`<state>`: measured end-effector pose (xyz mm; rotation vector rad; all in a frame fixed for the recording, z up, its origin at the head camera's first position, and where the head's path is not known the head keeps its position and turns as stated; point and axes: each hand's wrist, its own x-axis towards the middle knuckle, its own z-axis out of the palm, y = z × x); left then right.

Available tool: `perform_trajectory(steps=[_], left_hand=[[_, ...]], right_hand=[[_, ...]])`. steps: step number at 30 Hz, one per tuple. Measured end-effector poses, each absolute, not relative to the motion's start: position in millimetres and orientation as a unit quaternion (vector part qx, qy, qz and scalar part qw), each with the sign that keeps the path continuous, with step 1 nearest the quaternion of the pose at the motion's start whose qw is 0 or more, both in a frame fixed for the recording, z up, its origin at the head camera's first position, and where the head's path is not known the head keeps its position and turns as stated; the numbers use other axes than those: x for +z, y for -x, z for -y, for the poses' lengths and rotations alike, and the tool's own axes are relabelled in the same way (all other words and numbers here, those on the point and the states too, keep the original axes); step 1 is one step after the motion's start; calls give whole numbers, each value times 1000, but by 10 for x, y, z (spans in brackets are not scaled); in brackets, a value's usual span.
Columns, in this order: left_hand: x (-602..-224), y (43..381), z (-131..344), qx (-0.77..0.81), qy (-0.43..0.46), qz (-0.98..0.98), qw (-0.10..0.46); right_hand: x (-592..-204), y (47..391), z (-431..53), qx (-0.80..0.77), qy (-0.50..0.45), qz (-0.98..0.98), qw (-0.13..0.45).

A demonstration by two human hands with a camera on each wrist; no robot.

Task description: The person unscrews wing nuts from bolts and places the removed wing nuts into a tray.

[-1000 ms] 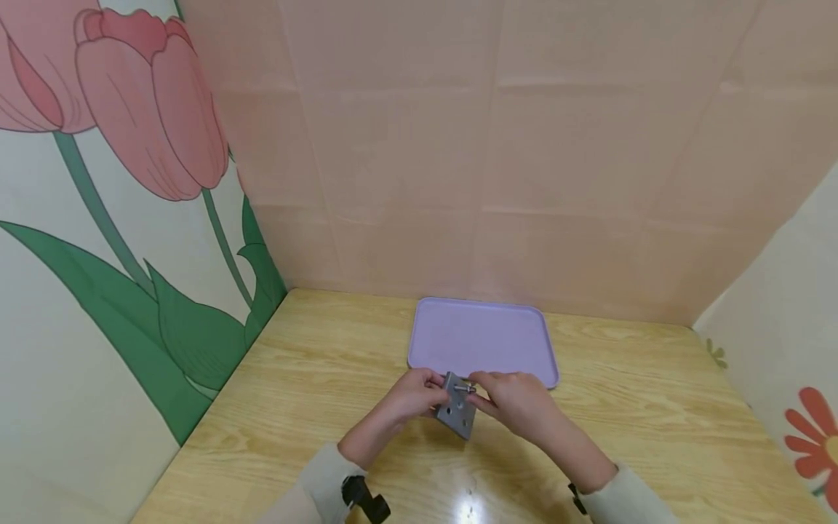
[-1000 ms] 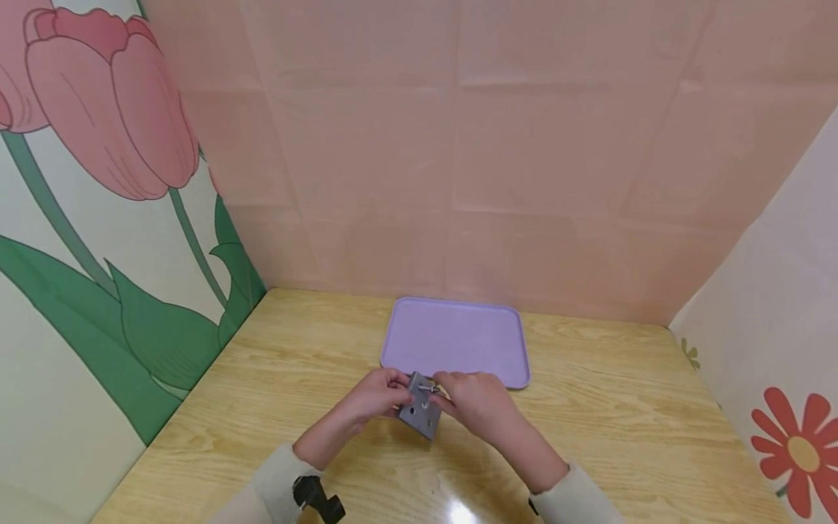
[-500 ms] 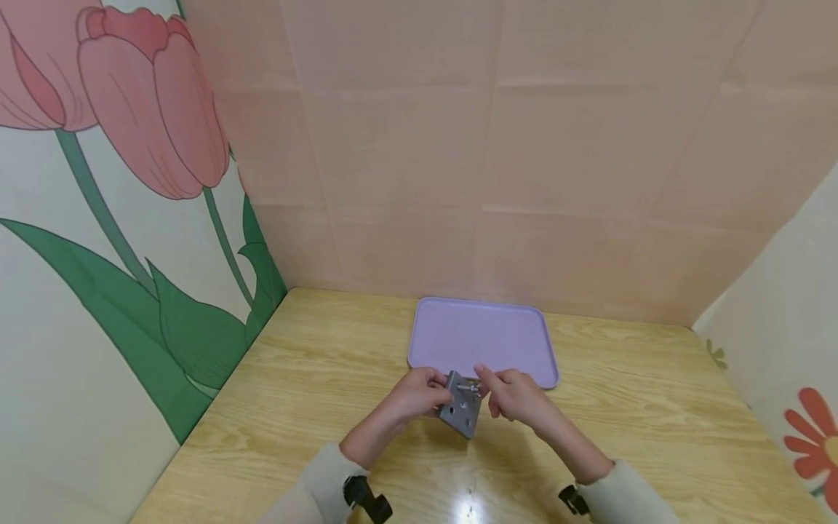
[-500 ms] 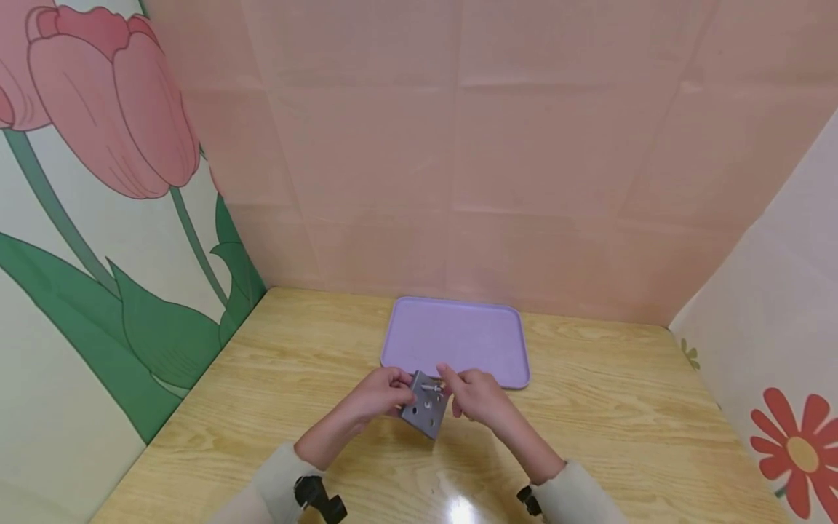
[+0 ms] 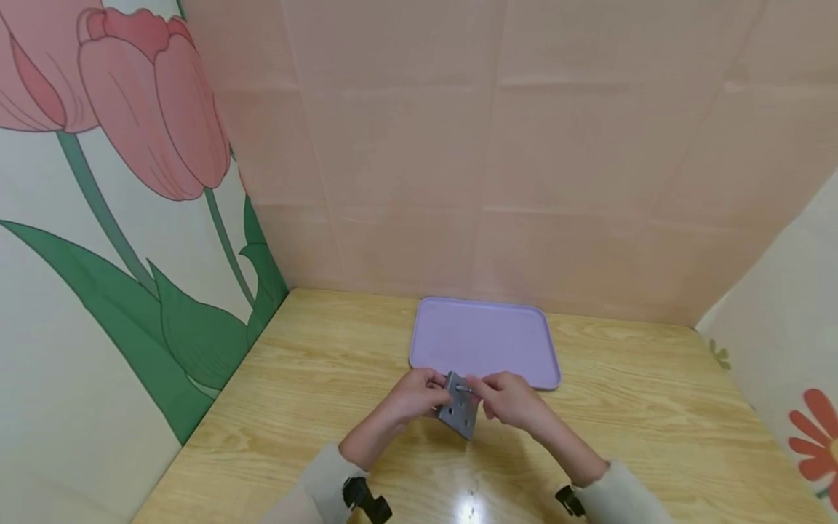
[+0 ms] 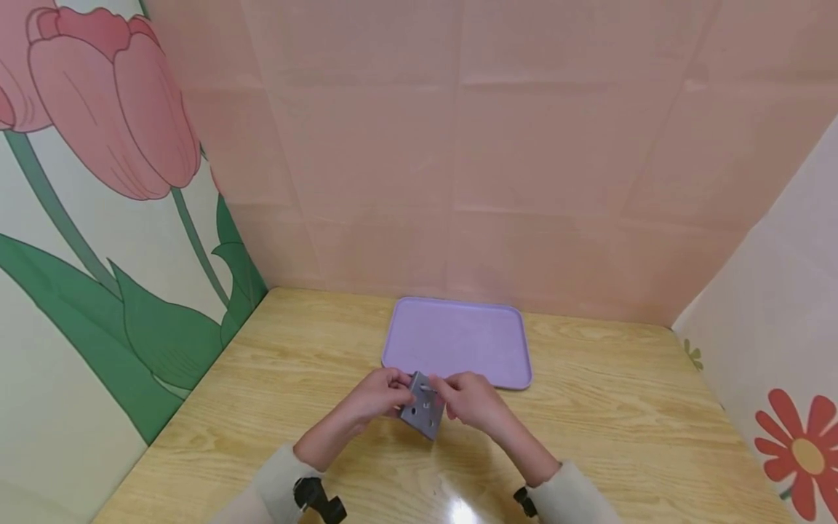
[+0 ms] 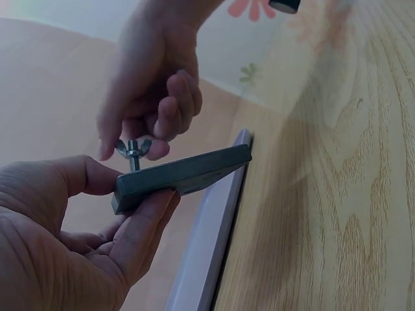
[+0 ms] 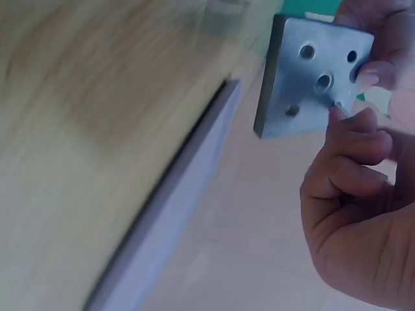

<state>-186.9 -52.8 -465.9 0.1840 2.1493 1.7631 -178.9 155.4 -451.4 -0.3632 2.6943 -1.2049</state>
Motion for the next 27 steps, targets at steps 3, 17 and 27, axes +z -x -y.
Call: perform_trajectory(steps=[3, 17, 27], left_hand=[[-4674, 1877, 533, 625, -63, -757, 180], [-4665, 1859, 530, 631, -80, -752, 172], [-4650, 1864, 525, 626, -66, -757, 175]], right_hand=[[-4502, 1777, -1565, -317, 197, -928, 8], [-4513, 1758, -1618, -95, 384, -888, -235], [-4437, 1776, -1611, -365, 152, -918, -38]])
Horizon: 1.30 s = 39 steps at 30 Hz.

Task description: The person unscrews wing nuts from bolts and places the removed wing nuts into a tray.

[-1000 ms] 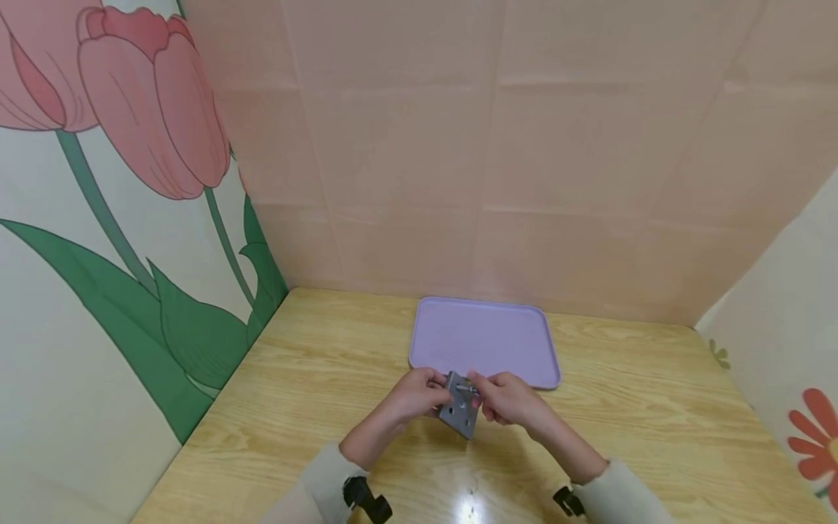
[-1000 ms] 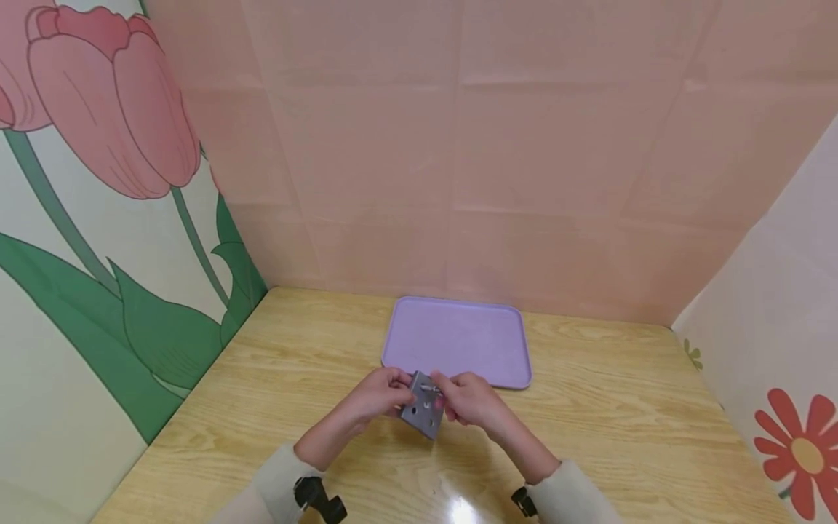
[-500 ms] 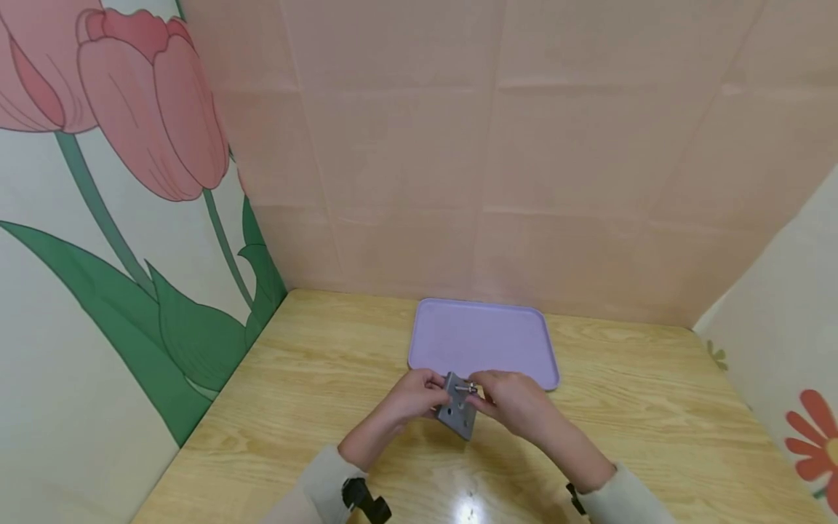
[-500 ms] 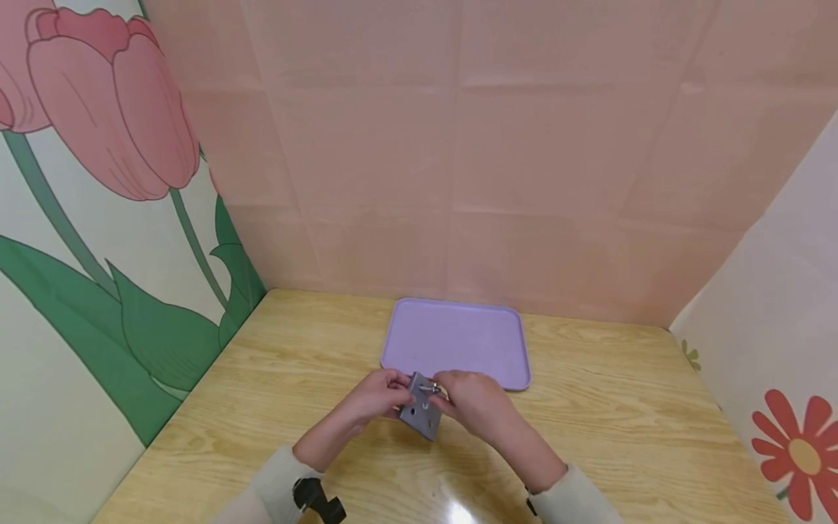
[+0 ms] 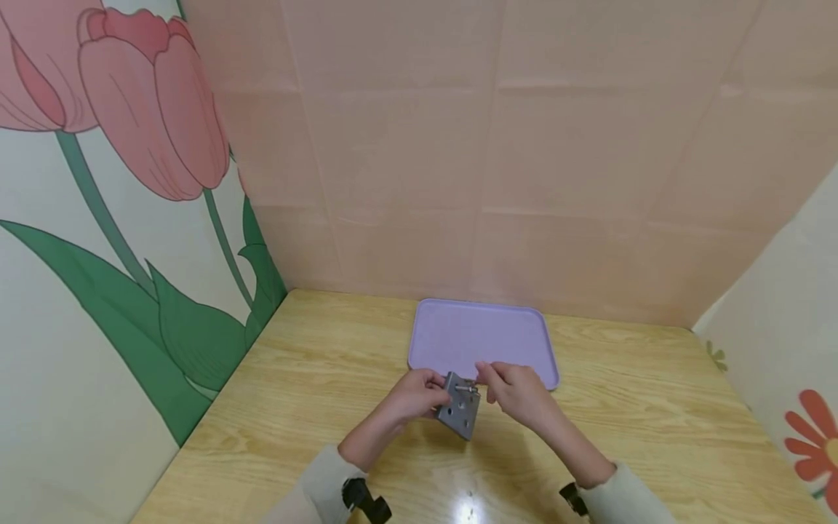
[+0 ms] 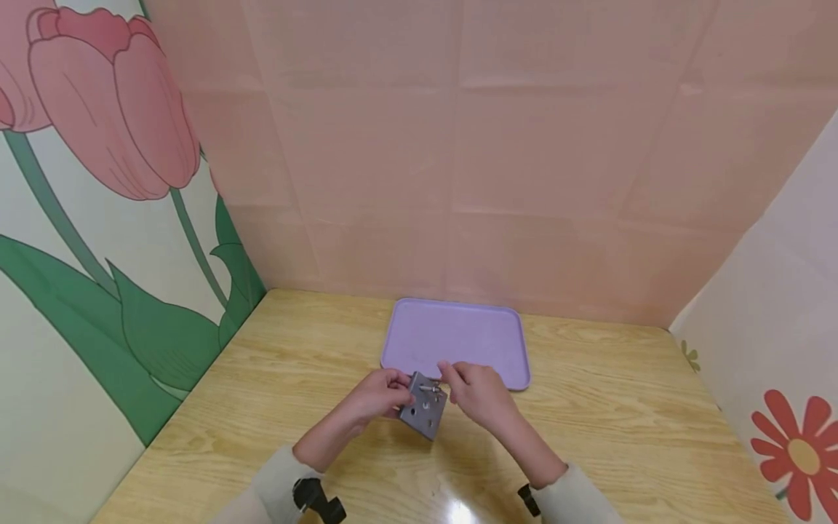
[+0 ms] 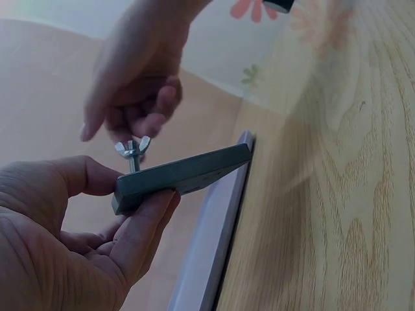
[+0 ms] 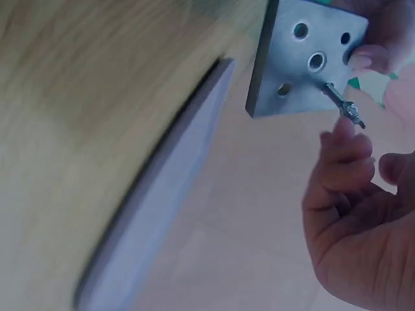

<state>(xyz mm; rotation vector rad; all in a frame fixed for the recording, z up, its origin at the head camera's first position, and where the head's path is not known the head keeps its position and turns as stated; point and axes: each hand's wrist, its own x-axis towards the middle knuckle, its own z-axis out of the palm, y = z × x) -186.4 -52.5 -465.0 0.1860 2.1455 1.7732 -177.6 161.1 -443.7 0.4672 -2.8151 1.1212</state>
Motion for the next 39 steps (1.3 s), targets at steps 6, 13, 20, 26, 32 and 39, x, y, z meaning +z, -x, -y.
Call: perform_trajectory(steps=[6, 13, 20, 26, 32, 39], left_hand=[[-4636, 1853, 524, 627, -73, -757, 171], [-4638, 1838, 510, 628, -76, -756, 169], [-4643, 1836, 505, 632, -74, -753, 170], [-4646, 1850, 524, 627, -71, -756, 174], [-4639, 1860, 538, 631, -71, -753, 173], [-4660, 1858, 537, 629, -72, -755, 170]], right_hand=[[-4480, 1821, -1652, 504, -62, 850, -140], [-4507, 1817, -1639, 516, -72, 832, -190], [-4475, 1778, -1608, 515, -69, 833, -193], [-4475, 1769, -1605, 442, -115, 881, -122], [-4452, 1745, -1607, 286, -244, 926, 36], [-4440, 1716, -1590, 227, -284, 927, 92]])
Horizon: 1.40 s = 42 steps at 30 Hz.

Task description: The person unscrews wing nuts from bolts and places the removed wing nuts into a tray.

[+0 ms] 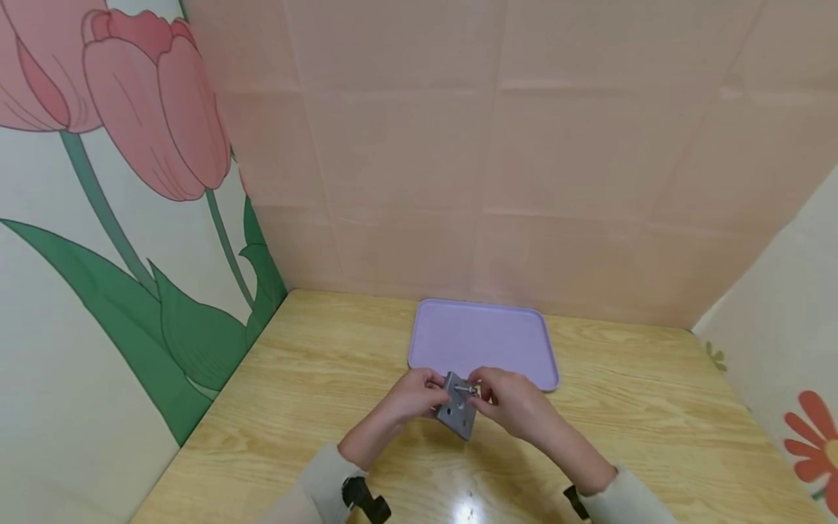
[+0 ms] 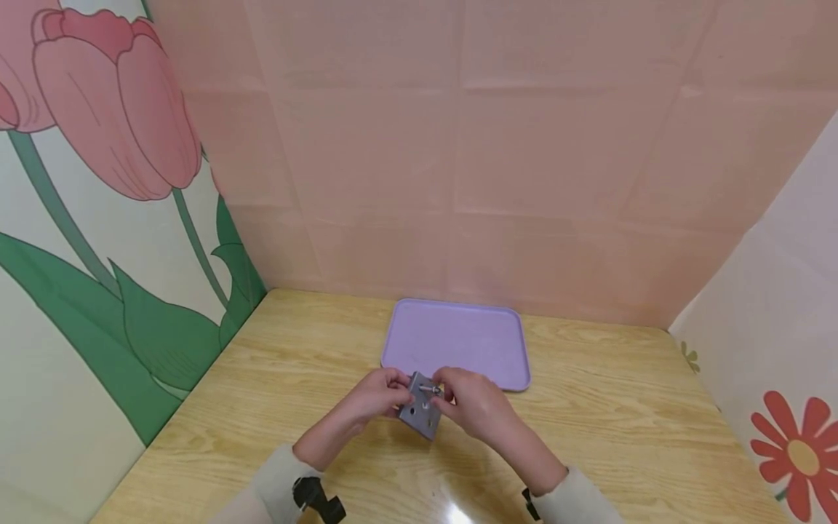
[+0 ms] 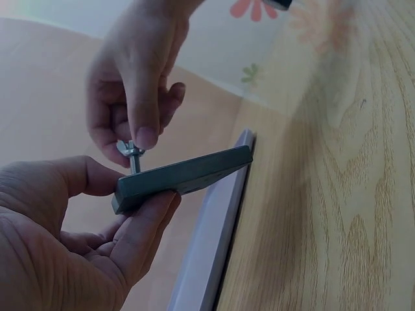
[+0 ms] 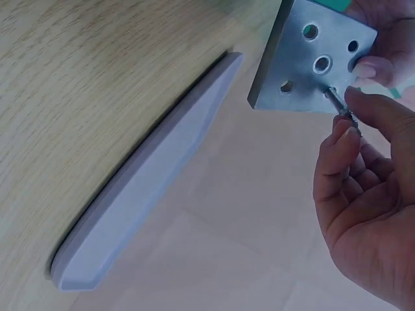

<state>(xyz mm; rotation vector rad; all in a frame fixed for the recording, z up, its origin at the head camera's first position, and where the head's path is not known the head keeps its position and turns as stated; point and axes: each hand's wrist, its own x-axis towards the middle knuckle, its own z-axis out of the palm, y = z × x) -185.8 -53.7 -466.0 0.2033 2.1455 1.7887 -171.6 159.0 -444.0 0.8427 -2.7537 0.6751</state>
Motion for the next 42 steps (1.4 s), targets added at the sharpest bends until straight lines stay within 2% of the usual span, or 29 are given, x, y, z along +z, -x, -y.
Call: perform_trajectory(steps=[6, 9, 13, 15, 19, 29, 32, 37, 42], left_hand=[[-4647, 1859, 545, 631, -70, -754, 167], [-4631, 1858, 551, 630, -68, -756, 166], [-4624, 1853, 551, 628, -71, -758, 160], [-4630, 1852, 548, 626, -73, -760, 158], [-4650, 1848, 537, 626, -73, -760, 157], [-4638, 1844, 539, 621, -68, -765, 156], [-4627, 1840, 540, 621, -67, -765, 160], [-4614, 1843, 540, 622, -67, -763, 163], [-4626, 1857, 533, 627, -67, -757, 167]], right_hand=[[-4443, 1719, -1578, 298, -225, 924, 78], [-4442, 1740, -1578, 387, -149, 910, 13], [-4465, 1765, -1595, 493, -74, 857, -126], [-4483, 1769, -1601, 516, -61, 836, -178], [-4502, 1774, -1593, 522, -57, 825, -210], [-4471, 1756, -1557, 481, -70, 859, -164], [-4471, 1753, -1564, 424, -117, 892, -103], [-4476, 1727, -1579, 298, -224, 927, 33], [-4480, 1694, -1583, 234, -262, 932, 94]])
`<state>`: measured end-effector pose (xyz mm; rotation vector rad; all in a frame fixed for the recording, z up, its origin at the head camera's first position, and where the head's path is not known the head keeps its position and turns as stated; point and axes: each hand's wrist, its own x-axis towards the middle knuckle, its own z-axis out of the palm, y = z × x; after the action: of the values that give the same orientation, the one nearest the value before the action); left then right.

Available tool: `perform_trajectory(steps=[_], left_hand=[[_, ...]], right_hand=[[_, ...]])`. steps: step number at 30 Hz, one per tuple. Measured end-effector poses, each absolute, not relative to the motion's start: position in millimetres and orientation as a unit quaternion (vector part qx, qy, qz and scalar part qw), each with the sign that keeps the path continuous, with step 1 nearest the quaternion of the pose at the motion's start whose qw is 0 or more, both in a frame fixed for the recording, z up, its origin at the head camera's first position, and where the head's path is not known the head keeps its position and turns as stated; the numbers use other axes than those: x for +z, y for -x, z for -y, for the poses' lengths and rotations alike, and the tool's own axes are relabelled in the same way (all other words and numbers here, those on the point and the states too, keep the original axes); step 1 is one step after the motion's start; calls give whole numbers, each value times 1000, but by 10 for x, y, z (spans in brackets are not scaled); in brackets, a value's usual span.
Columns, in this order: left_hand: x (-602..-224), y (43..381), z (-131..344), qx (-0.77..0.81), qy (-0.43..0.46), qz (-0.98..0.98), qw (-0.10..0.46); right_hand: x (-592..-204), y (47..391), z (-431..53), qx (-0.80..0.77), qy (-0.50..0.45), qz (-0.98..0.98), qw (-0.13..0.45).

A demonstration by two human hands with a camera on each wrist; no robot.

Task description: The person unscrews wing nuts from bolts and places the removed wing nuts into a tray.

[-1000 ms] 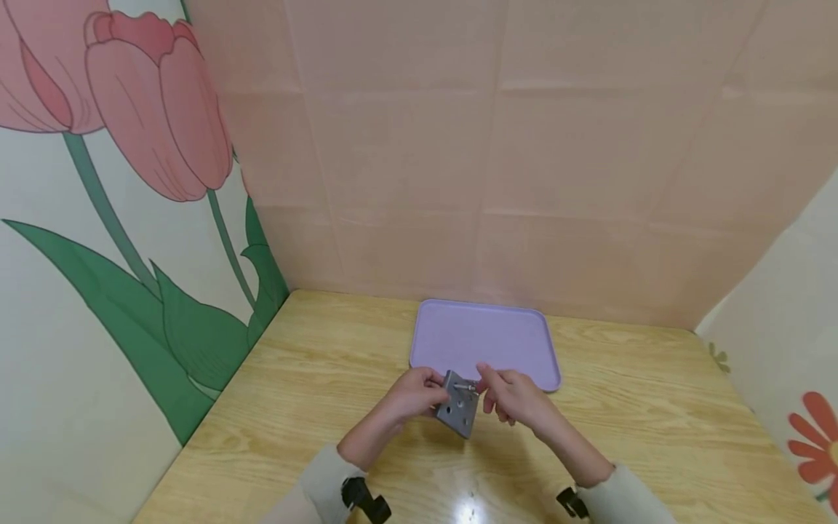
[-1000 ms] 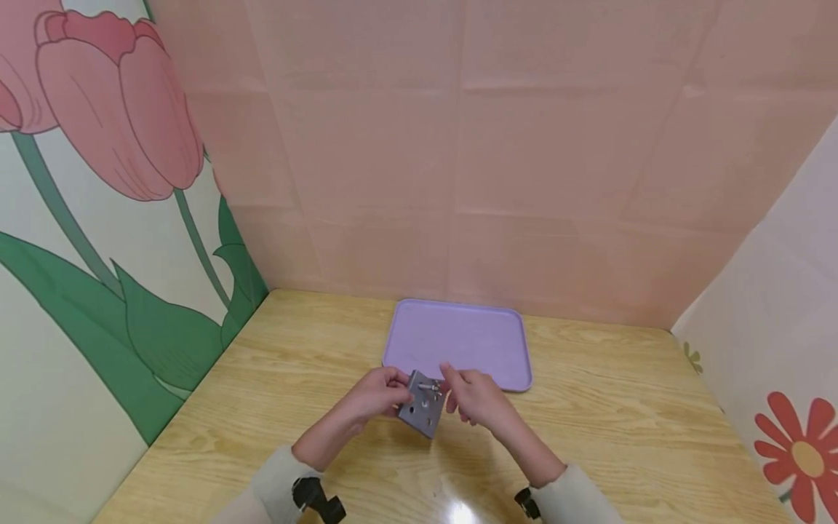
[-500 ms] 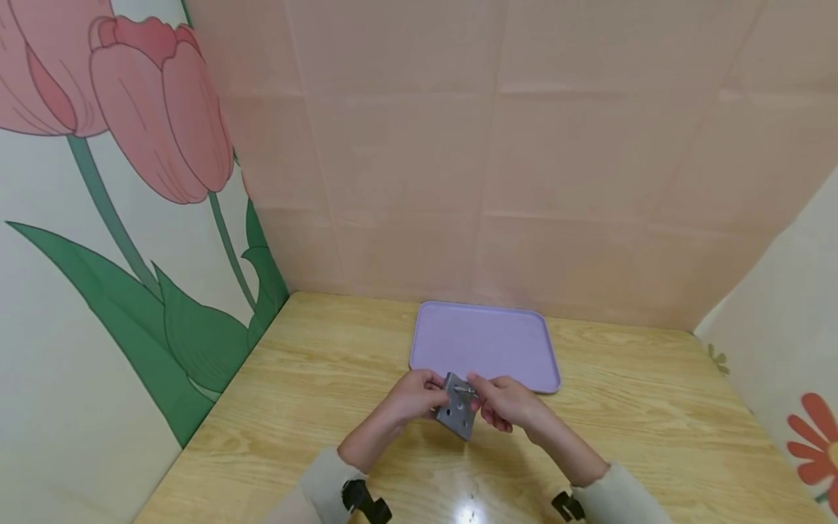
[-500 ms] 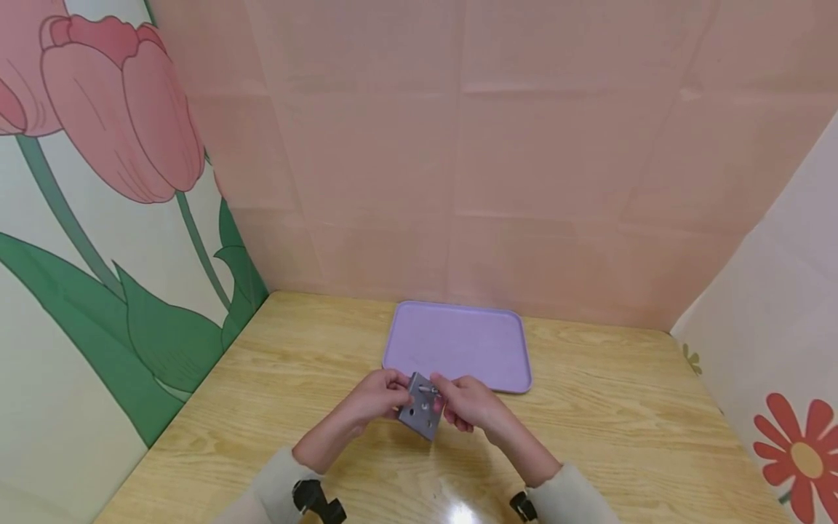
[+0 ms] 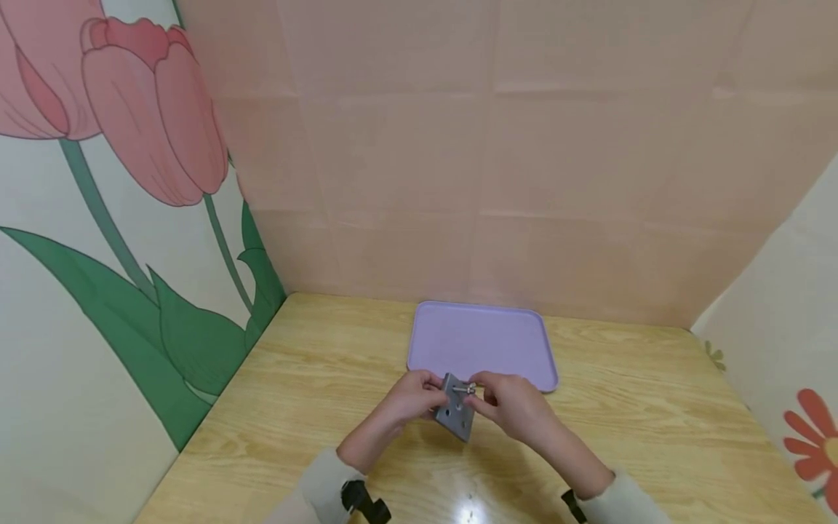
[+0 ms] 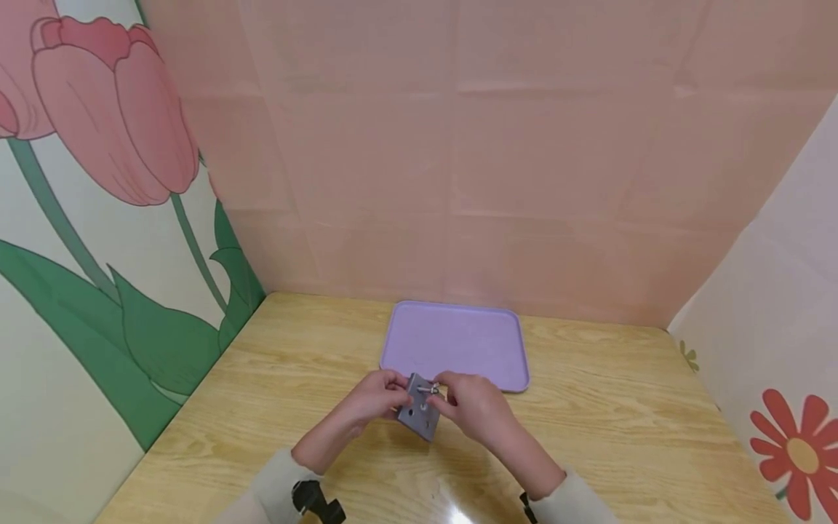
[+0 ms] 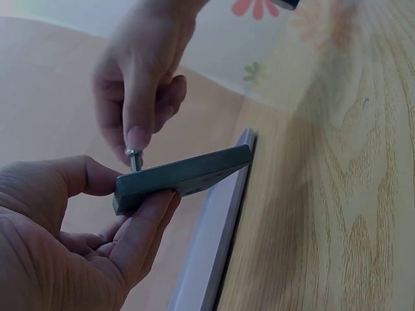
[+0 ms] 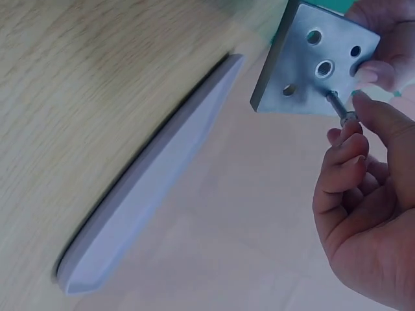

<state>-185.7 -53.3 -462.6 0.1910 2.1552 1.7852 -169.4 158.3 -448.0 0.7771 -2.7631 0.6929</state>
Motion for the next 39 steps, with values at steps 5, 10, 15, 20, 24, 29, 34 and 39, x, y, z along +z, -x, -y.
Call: perform_trajectory(steps=[5, 10, 15, 20, 24, 29, 34, 39], left_hand=[[-4644, 1864, 525, 629, -67, -756, 168], [-4648, 1859, 523, 628, -68, -757, 168], [-4652, 1858, 516, 626, -68, -758, 167], [-4641, 1863, 502, 624, -66, -760, 168], [-4629, 1865, 496, 624, -65, -761, 168], [-4631, 1860, 493, 628, -66, -756, 169], [-4636, 1857, 491, 626, -67, -758, 169], [-4640, 1863, 494, 621, -64, -761, 176]], right_hand=[[-4479, 1677, -1573, 218, -276, 928, 118], [-4479, 1674, -1571, 238, -257, 930, 110], [-4457, 1703, -1586, 357, -145, 923, 23], [-4469, 1755, -1632, 479, -55, 868, -119], [-4484, 1776, -1666, 508, -57, 842, -173], [-4478, 1780, -1660, 507, -74, 839, -186], [-4460, 1770, -1636, 470, -85, 865, -153], [-4453, 1748, -1637, 366, -147, 917, -61]])
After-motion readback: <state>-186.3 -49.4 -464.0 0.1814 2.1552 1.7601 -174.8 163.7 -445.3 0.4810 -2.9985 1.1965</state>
